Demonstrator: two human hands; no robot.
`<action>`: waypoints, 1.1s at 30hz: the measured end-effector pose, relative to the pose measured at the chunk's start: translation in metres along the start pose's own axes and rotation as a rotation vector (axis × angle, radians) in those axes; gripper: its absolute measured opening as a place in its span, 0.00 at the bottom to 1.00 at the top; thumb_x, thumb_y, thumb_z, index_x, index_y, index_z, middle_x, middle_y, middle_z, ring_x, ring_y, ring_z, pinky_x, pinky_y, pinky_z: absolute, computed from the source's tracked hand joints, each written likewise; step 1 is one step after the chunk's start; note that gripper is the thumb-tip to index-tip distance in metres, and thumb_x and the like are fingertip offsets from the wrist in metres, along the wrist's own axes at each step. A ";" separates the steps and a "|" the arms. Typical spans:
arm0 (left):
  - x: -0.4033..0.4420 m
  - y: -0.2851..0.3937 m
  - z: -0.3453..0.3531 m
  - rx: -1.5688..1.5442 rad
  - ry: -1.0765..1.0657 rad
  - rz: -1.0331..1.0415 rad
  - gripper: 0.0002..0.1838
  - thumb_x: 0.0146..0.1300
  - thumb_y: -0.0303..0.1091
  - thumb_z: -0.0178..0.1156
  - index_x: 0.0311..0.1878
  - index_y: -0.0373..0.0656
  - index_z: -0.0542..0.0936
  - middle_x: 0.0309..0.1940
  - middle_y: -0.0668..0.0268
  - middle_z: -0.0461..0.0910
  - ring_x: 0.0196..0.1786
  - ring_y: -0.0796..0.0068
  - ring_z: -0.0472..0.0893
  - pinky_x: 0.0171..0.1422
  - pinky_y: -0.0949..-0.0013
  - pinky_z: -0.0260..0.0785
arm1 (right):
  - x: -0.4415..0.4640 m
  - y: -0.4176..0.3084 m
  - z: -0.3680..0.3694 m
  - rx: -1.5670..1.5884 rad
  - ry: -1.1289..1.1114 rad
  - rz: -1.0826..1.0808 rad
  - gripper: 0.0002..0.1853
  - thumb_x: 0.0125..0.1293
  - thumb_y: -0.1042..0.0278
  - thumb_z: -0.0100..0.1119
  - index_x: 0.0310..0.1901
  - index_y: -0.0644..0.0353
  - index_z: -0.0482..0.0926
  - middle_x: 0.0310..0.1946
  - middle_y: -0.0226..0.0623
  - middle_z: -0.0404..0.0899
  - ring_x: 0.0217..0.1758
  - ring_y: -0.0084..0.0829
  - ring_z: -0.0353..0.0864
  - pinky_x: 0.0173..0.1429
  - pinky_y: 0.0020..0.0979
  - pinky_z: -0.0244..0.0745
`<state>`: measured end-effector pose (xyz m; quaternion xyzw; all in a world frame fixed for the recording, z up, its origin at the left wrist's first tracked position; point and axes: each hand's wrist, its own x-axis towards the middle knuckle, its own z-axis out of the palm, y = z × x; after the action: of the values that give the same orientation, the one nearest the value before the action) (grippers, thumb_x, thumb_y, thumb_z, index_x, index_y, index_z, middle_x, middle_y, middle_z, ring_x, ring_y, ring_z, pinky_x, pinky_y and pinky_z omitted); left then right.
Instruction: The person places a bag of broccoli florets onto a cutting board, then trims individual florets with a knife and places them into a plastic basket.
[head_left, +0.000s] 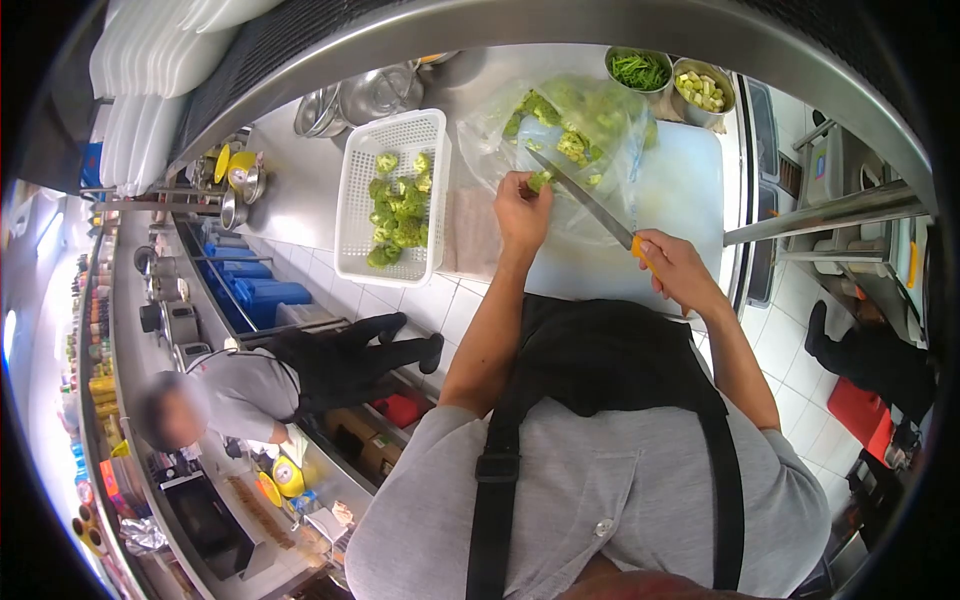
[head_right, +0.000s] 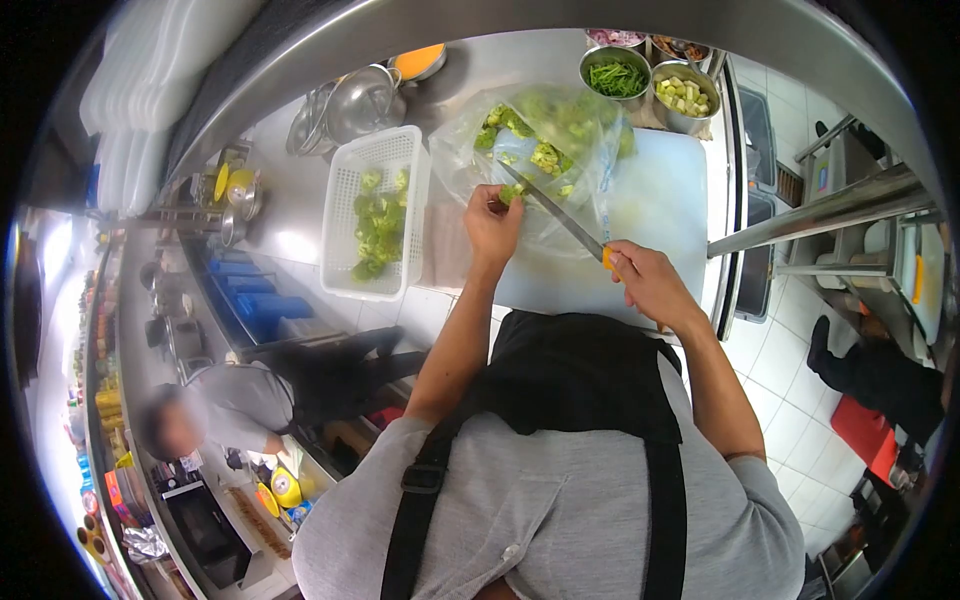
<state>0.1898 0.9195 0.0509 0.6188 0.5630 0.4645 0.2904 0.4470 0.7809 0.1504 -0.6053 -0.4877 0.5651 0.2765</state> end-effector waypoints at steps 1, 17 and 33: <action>0.000 0.002 -0.001 -0.011 0.000 -0.011 0.15 0.58 0.25 0.73 0.46 0.35 0.79 0.37 0.56 0.80 0.32 0.68 0.83 0.38 0.65 0.76 | -0.001 -0.002 0.000 0.003 0.002 0.002 0.20 0.83 0.57 0.47 0.62 0.63 0.79 0.32 0.35 0.79 0.21 0.21 0.75 0.23 0.28 0.70; -0.005 0.002 -0.007 -0.119 -0.032 -0.032 0.11 0.63 0.21 0.70 0.47 0.34 0.80 0.35 0.64 0.86 0.35 0.81 0.83 0.38 0.73 0.76 | 0.033 -0.021 0.028 -0.098 -0.038 -0.018 0.16 0.82 0.58 0.46 0.48 0.62 0.79 0.29 0.35 0.76 0.20 0.25 0.75 0.23 0.32 0.70; 0.041 0.041 -0.118 0.337 0.331 0.215 0.17 0.61 0.31 0.72 0.52 0.36 0.85 0.45 0.50 0.85 0.55 0.48 0.81 0.61 0.50 0.73 | 0.001 -0.014 0.007 -0.045 0.098 0.037 0.18 0.83 0.58 0.46 0.61 0.61 0.78 0.34 0.32 0.78 0.21 0.20 0.75 0.22 0.25 0.70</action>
<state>0.0977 0.9315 0.1441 0.6304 0.6031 0.4874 0.0362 0.4362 0.7853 0.1609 -0.6471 -0.4750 0.5287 0.2759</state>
